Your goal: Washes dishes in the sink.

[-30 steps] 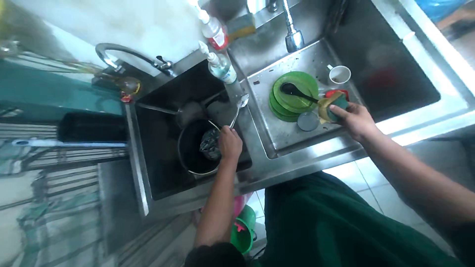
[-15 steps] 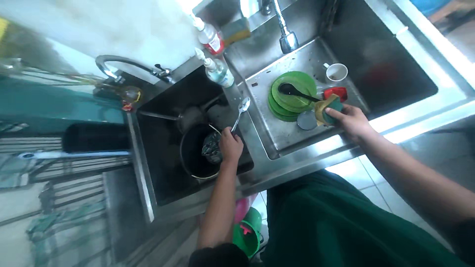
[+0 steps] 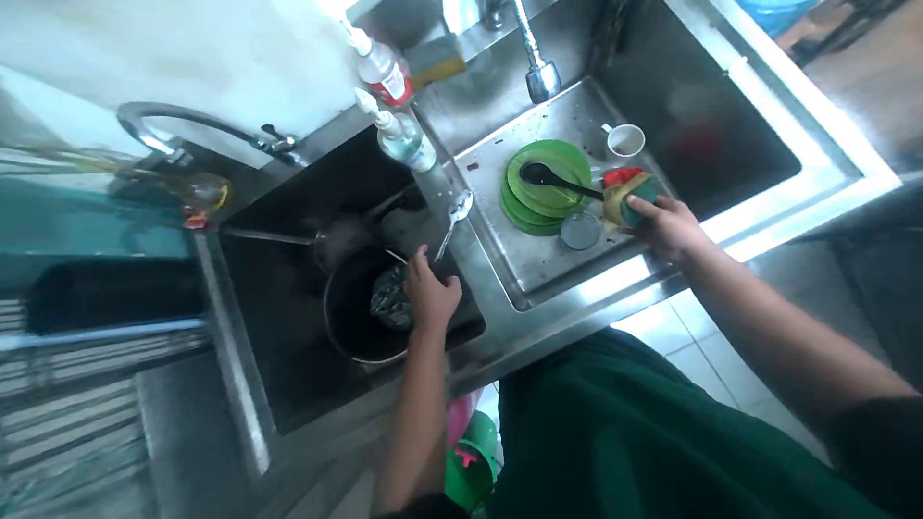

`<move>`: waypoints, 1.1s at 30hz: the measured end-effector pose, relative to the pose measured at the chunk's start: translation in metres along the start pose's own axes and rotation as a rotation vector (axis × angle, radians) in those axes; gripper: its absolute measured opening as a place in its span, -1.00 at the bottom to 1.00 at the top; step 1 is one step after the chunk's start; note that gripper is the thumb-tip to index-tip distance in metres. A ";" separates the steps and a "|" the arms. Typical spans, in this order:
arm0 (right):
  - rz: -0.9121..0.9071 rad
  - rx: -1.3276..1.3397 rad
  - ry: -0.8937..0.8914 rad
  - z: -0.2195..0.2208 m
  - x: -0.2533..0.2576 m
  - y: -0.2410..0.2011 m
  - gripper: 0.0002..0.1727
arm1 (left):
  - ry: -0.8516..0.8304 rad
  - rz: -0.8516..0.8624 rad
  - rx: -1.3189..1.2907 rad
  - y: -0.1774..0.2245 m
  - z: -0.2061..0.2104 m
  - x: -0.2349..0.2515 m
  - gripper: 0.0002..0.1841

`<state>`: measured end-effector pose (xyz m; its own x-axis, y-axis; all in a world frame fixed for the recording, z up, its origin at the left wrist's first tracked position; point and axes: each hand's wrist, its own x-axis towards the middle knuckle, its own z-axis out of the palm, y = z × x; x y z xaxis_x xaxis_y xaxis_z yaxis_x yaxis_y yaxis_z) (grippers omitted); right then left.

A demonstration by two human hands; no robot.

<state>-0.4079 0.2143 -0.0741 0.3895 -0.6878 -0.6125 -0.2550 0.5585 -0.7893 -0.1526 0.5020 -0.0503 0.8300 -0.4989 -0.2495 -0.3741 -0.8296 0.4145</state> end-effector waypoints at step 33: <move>-0.122 -0.198 -0.359 -0.138 0.065 -0.056 -0.64 | -0.606 0.159 0.409 0.190 0.172 0.036 0.19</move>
<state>-0.4905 0.0746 -0.0757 0.7017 -0.5191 -0.4880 -0.3394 0.3586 -0.8696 -0.2652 0.2833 -0.1313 0.4238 -0.5733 -0.7012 -0.6926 -0.7040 0.1570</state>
